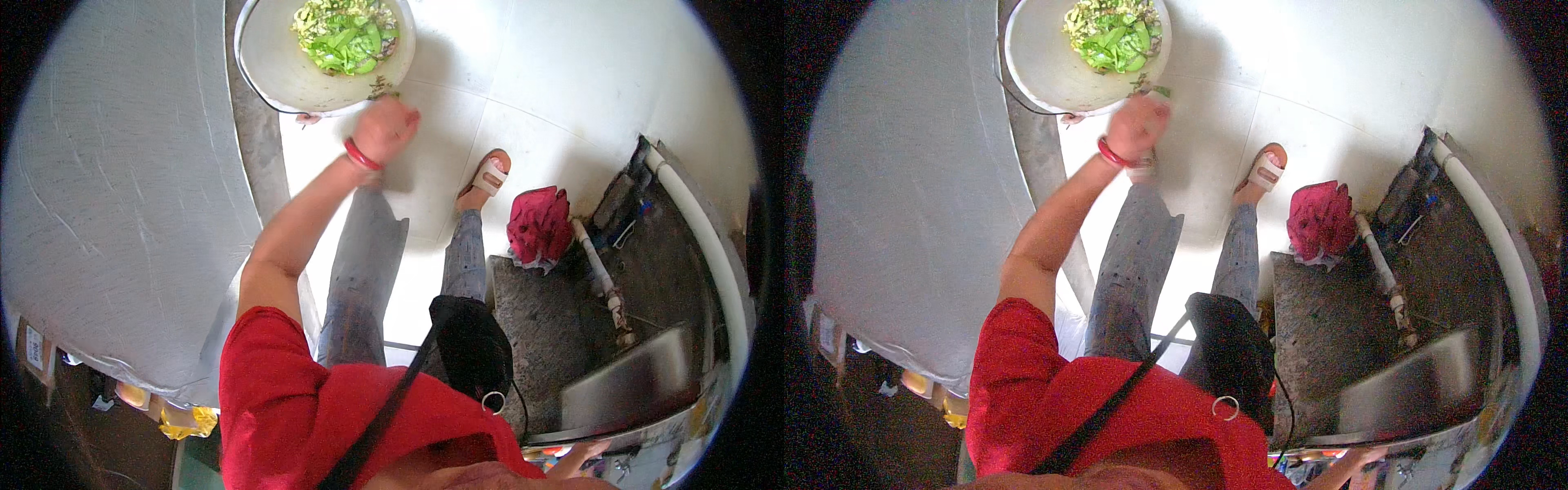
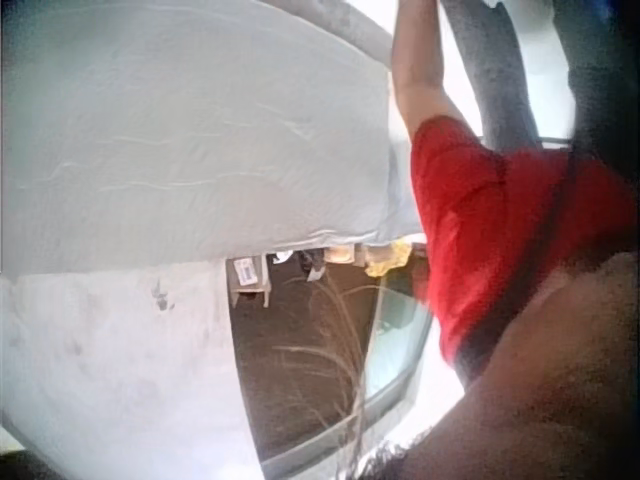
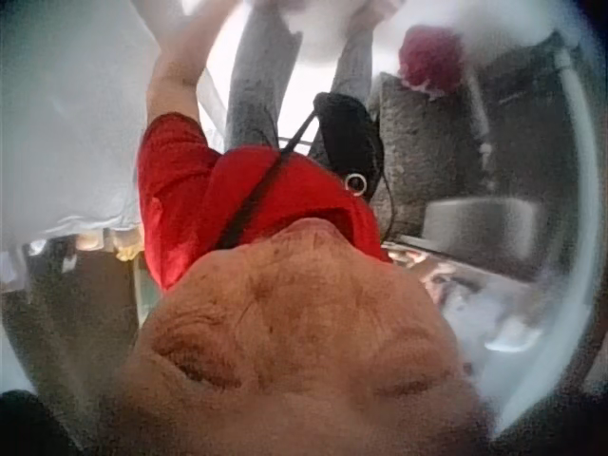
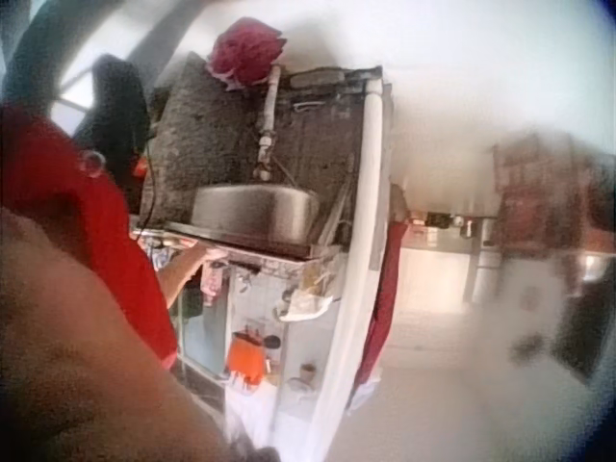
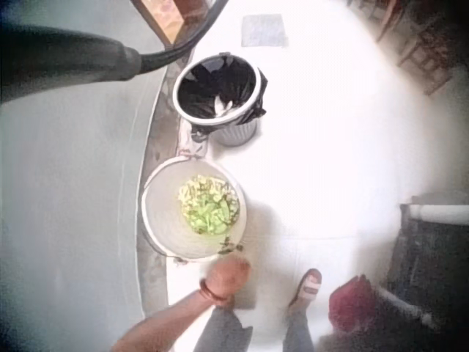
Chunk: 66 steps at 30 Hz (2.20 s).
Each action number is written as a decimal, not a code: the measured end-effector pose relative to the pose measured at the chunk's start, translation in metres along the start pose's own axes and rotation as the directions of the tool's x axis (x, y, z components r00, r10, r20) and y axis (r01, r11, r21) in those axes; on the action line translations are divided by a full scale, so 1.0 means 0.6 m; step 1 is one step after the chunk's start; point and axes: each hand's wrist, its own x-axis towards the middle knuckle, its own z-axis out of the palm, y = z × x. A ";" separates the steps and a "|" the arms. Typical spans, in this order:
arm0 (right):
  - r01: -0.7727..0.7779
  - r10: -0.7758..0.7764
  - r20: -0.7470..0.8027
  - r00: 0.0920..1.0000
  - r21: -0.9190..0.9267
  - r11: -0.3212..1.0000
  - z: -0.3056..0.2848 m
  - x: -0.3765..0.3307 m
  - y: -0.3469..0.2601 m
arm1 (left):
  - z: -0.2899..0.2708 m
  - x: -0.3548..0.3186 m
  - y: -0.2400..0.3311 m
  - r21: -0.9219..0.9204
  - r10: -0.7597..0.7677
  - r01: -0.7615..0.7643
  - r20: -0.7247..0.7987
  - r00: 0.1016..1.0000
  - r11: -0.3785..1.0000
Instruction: The person washes two mugs, peels a kohlrabi over a sink using a peeler, washes the vegetable and the peels, and then places the kohlrabi on a wooden board.
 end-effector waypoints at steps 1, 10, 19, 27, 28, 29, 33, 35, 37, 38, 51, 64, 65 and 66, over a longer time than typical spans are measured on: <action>0.009 -0.009 -0.021 1.000 0.020 1.000 0.003 0.014 -0.023 | 0.028 -0.029 -0.003 0.011 0.027 -0.028 0.141 0.990 1.000; -0.036 0.037 -0.108 0.993 0.009 0.999 0.011 0.054 -0.076 | 0.279 -0.021 -0.219 0.191 -0.938 0.929 0.211 0.275 0.316; -0.044 0.047 -0.125 0.991 0.023 0.999 0.019 0.086 -0.110 | 0.317 -0.019 -0.266 0.371 -0.910 0.832 0.108 0.401 0.411; -0.076 0.093 -0.112 0.989 0.151 0.986 0.009 0.056 -0.072 | 0.144 -0.083 -0.025 -0.249 -0.546 0.611 0.284 0.788 0.751; -0.093 0.114 -0.108 0.988 0.181 0.979 0.006 0.046 -0.059 | 0.094 -0.072 0.016 -0.350 -0.515 0.562 0.224 0.827 0.750; -0.106 0.132 -0.105 0.986 0.218 0.970 0.005 0.038 -0.046 | 0.059 -0.063 0.041 -0.449 -0.485 0.503 0.164 0.859 0.738; -0.173 0.231 -0.074 0.970 0.453 0.875 0.020 0.014 -0.016 | -0.086 -0.011 0.040 -0.402 -0.613 0.513 -0.175 0.770 0.759; -0.070 0.184 -0.055 0.981 0.791 0.607 0.038 -0.003 -0.038 | -0.116 -0.021 -0.041 -0.449 -0.640 0.516 -0.181 0.747 0.729; -0.043 0.152 -0.088 0.984 0.716 0.696 0.062 0.020 0.014 | -0.155 0.017 -0.054 -0.290 -0.782 0.758 0.048 0.622 0.585; -0.073 0.184 -0.083 0.979 0.701 0.709 0.044 -0.040 -0.105 | -0.181 0.019 -0.046 -0.307 -0.823 0.813 0.135 0.552 0.495; 0.131 0.156 -0.394 0.906 0.612 0.780 -0.011 -0.099 -0.185 | -0.173 0.053 0.360 -0.408 -0.462 0.799 0.660 0.593 0.443; -0.101 0.314 0.121 0.942 0.992 -0.080 0.052 -0.060 -0.113 | 0.005 0.016 0.975 -0.228 0.018 0.821 0.966 0.256 0.523; -0.025 0.370 0.054 0.927 0.996 -0.082 0.025 -0.047 -0.084 | 0.025 0.018 0.993 -0.209 0.027 0.843 0.974 0.225 0.495; 0.093 0.486 -0.075 0.871 0.996 -0.012 0.012 -0.026 -0.045 | 0.042 0.015 1.016 -0.098 -0.177 0.847 0.959 0.220 0.522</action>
